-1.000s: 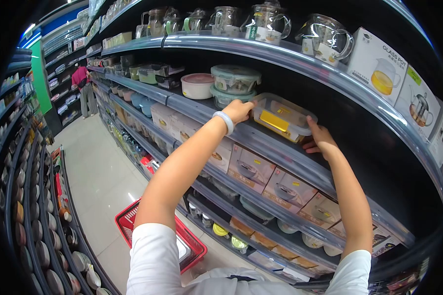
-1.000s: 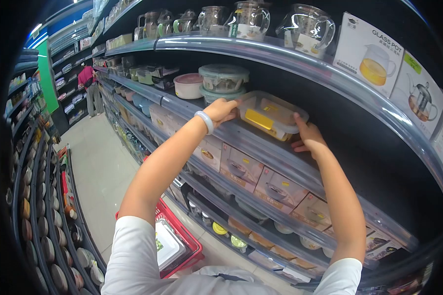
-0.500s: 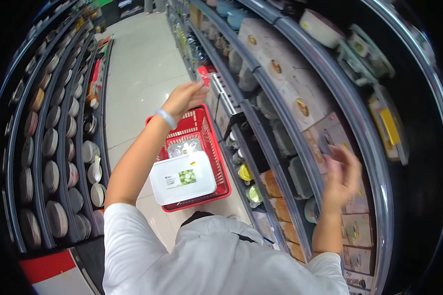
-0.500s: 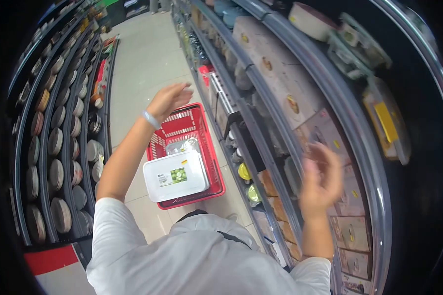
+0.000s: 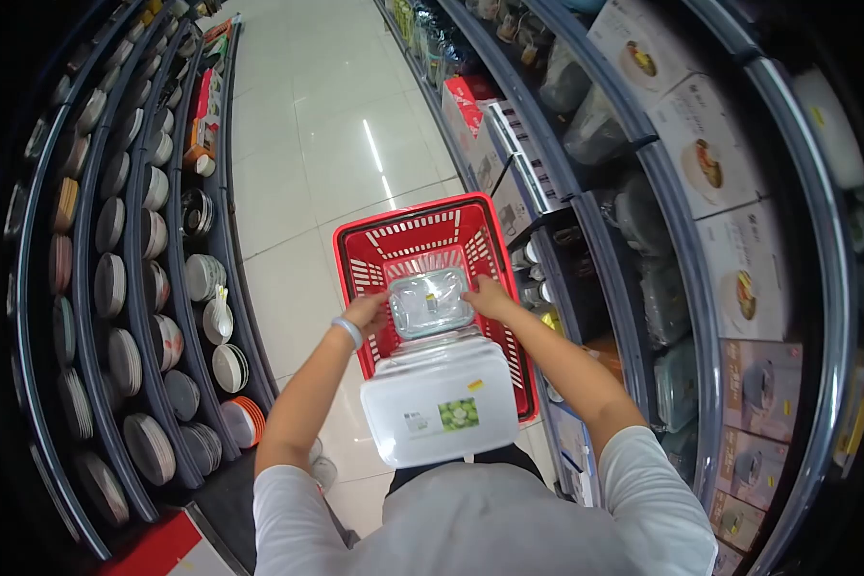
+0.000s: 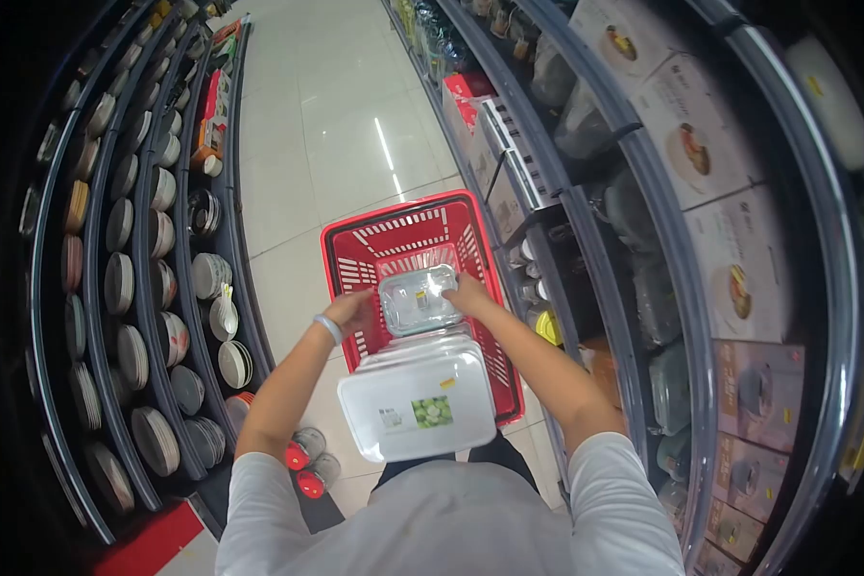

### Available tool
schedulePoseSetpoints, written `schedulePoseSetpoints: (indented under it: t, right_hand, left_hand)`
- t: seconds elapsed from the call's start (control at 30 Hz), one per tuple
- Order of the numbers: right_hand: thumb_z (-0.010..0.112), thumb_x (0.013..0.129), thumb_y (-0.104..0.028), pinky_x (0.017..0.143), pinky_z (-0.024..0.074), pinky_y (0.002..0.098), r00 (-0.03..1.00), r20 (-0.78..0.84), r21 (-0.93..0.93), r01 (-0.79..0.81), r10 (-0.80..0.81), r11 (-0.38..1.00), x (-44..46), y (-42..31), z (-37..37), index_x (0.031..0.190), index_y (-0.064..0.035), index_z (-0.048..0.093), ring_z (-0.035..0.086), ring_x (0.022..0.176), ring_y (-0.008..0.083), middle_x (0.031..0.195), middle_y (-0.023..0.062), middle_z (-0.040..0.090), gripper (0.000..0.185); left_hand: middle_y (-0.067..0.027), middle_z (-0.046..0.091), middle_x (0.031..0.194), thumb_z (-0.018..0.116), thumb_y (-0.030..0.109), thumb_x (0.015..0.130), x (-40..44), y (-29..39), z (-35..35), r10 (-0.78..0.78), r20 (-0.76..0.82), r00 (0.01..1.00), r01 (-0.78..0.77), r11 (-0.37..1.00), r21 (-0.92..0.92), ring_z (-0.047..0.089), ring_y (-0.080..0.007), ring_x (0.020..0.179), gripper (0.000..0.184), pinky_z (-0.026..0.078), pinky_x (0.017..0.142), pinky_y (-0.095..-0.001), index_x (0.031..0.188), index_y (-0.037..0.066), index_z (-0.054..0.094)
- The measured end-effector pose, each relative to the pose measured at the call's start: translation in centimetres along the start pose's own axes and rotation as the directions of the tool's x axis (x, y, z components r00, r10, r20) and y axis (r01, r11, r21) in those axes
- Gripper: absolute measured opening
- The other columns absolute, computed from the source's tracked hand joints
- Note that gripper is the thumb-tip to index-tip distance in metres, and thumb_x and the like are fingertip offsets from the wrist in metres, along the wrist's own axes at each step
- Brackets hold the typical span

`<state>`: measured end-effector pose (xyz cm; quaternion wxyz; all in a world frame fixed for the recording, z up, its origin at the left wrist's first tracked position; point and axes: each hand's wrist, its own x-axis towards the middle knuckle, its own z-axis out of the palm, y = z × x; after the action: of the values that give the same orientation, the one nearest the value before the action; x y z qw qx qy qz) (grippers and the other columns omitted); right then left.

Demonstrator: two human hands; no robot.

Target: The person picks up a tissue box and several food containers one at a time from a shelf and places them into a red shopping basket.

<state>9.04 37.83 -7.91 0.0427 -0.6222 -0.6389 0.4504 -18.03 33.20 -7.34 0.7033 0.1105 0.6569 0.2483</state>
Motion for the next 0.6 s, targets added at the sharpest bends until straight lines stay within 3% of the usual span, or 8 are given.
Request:
schedulePoseSetpoints:
  t: [0.03,0.13,0.2,0.3,0.37,0.4,0.5,0.6]
  right_hand:
    - [0.067,0.071,-0.032,0.083,0.0446,0.0368,0.998,0.051,-0.044,-0.038,0.040,0.998,1.3,0.5,1.3,0.108,0.0086,0.049,0.057,0.097,0.0314,0.101,0.0243,0.058,0.057]
    - [0.068,0.069,-0.033,0.082,0.0458,0.0386,0.972,0.138,-0.140,-0.169,0.188,0.976,3.7,2.1,4.3,0.110,0.0105,0.045,0.057,0.098,0.0341,0.102,0.0262,0.057,0.063]
    - [0.068,0.069,-0.032,0.073,0.0498,0.0389,0.947,0.181,-0.130,-0.244,0.265,0.961,5.3,3.9,6.0,0.113,0.0124,0.040,0.059,0.093,0.0353,0.101,0.0276,0.057,0.068]
    - [0.066,0.072,-0.035,0.090,0.0421,0.0384,0.866,0.167,-0.033,-0.473,0.472,0.880,7.3,6.2,8.1,0.110,0.0078,0.051,0.052,0.107,0.0352,0.116,0.0254,0.051,0.060]
    - [0.069,0.069,-0.033,0.076,0.0480,0.0382,0.858,0.240,0.009,-0.469,0.454,0.883,8.7,8.8,9.5,0.114,0.0099,0.044,0.058,0.095,0.0341,0.107,0.0259,0.055,0.066]
    - [0.070,0.068,-0.031,0.070,0.0509,0.0380,0.854,0.275,0.030,-0.468,0.442,0.883,9.1,9.7,10.0,0.116,0.0110,0.041,0.060,0.090,0.0336,0.102,0.0262,0.058,0.070]
    - [0.072,0.067,-0.031,0.079,0.0483,0.0377,0.834,0.196,0.093,-0.540,0.516,0.837,9.1,9.7,11.0,0.117,0.0080,0.042,0.058,0.097,0.0331,0.108,0.0250,0.055,0.070]
    - [0.072,0.067,-0.031,0.087,0.0435,0.0377,0.870,0.097,0.055,-0.489,0.483,0.870,8.4,9.2,11.5,0.117,0.0058,0.042,0.053,0.105,0.0326,0.115,0.0254,0.051,0.069]
  left_hand:
    - [-0.0114,0.055,0.095,0.058,0.027,0.083,1.3,-0.2,0.4,-0.057,-0.007,0.998,0.057,0.998,-0.013,0.056,-0.0205,0.086,0.031,0.048,0.077,-0.0330,0.100,0.002,0.052]
    - [-0.0160,0.051,0.112,0.057,0.024,0.083,3.8,-1.2,2.3,-0.099,0.050,0.994,0.109,0.951,-0.289,0.051,-0.0232,0.101,0.036,0.043,0.083,-0.0345,0.108,0.000,0.049]
    - [-0.0160,0.050,0.116,0.057,0.022,0.082,8.2,-3.7,1.9,-0.148,-0.038,0.988,0.137,0.969,-0.204,0.048,-0.0247,0.106,0.041,0.041,0.086,-0.0368,0.114,-0.002,0.047]
    - [-0.0167,0.049,0.121,0.057,0.024,0.080,12.4,-6.6,1.8,-0.218,-0.122,0.968,0.214,0.976,-0.045,0.048,-0.0268,0.109,0.050,0.040,0.086,-0.0396,0.120,-0.003,0.044]
    - [-0.0178,0.049,0.121,0.057,0.026,0.079,16.5,-9.5,1.1,-0.229,-0.135,0.964,0.251,0.952,0.175,0.049,-0.0275,0.109,0.052,0.041,0.085,-0.0399,0.121,-0.004,0.045]
    - [-0.0195,0.050,0.120,0.057,0.027,0.079,15.8,-9.7,2.0,-0.170,-0.201,0.965,0.210,0.957,0.198,0.052,-0.0286,0.103,0.052,0.043,0.081,-0.0379,0.119,-0.005,0.047]
    - [-0.0206,0.051,0.119,0.057,0.027,0.078,20.4,-13.7,0.7,-0.147,-0.260,0.954,0.216,0.941,0.261,0.053,-0.0300,0.101,0.052,0.044,0.079,-0.0382,0.117,-0.006,0.048]
    - [-0.0199,0.053,0.114,0.057,0.025,0.079,20.2,-14.0,0.6,-0.210,-0.254,0.944,0.239,0.967,0.086,0.056,-0.0300,0.096,0.051,0.046,0.077,-0.0394,0.118,-0.005,0.046]
